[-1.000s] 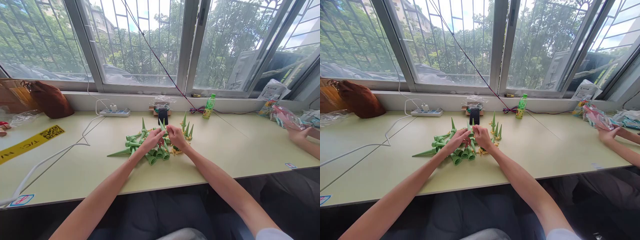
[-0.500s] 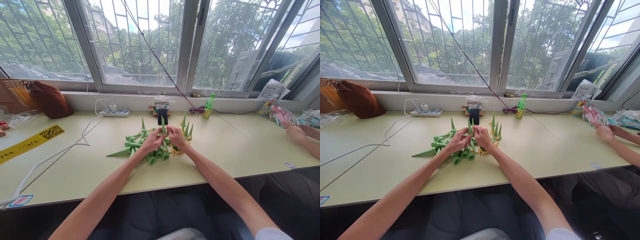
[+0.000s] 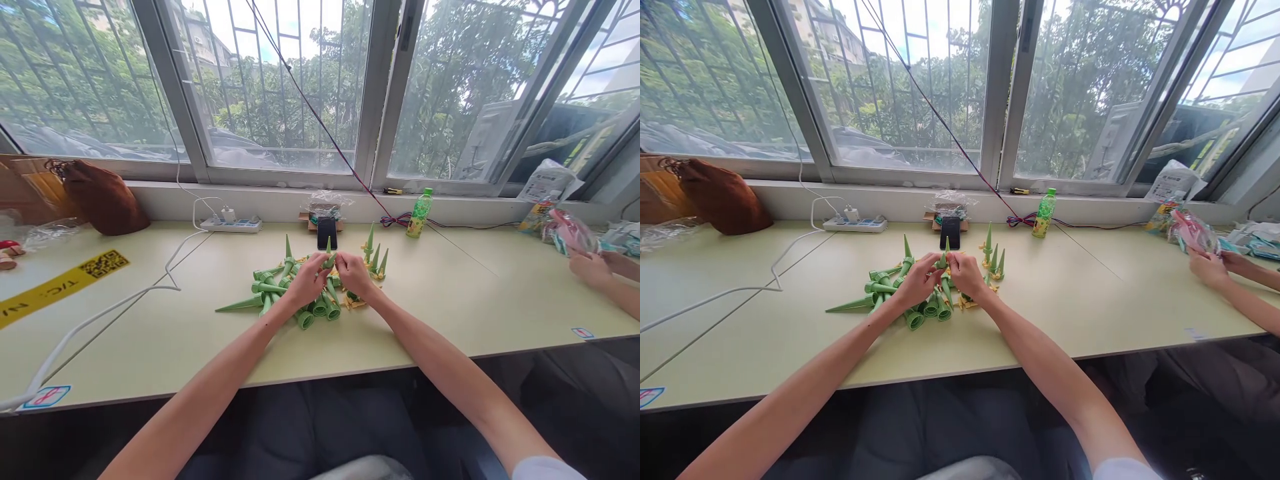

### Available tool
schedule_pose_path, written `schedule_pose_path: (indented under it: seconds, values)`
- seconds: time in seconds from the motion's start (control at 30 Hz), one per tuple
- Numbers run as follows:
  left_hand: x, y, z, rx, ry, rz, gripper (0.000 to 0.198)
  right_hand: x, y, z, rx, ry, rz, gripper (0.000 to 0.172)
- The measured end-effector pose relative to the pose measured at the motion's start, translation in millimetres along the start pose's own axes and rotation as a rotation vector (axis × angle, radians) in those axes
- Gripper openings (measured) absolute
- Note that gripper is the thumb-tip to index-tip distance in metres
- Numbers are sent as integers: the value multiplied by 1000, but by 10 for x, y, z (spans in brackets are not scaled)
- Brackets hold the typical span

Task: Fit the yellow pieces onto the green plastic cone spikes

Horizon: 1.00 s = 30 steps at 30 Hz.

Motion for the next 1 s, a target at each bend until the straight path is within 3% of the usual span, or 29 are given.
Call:
schedule_pose_path:
  seconds: [0.2, 0.4, 0.6, 0.87, 1.0]
  values:
    - [-48, 49, -3, -41, -80, 86, 25, -25, 34, -10, 19, -33, 10, 39]
    - [-154, 123, -13, -189, -222, 58, 38, -151, 35, -15, 72, -142, 27, 40]
    - [-78, 195, -33, -327, -146, -72, 71, -89, 111, -33, -15, -73, 38, 39]
    - [-69, 173, -44, -369, -154, -232, 63, -54, 94, -43, -36, -66, 92, 37]
    - [-39, 126, -45, -404, -98, -311, 60, -63, 86, -35, -22, -65, 100, 37]
Point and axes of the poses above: each hand's wrist, its own z-axis towards the middle knuckle, its own x-axis out of the palm, y = z × x, the point moved 8 cm from there along z, towards the middle knuckle, and after that the axes turned 7 degrees about x, right-handed, at the moved point
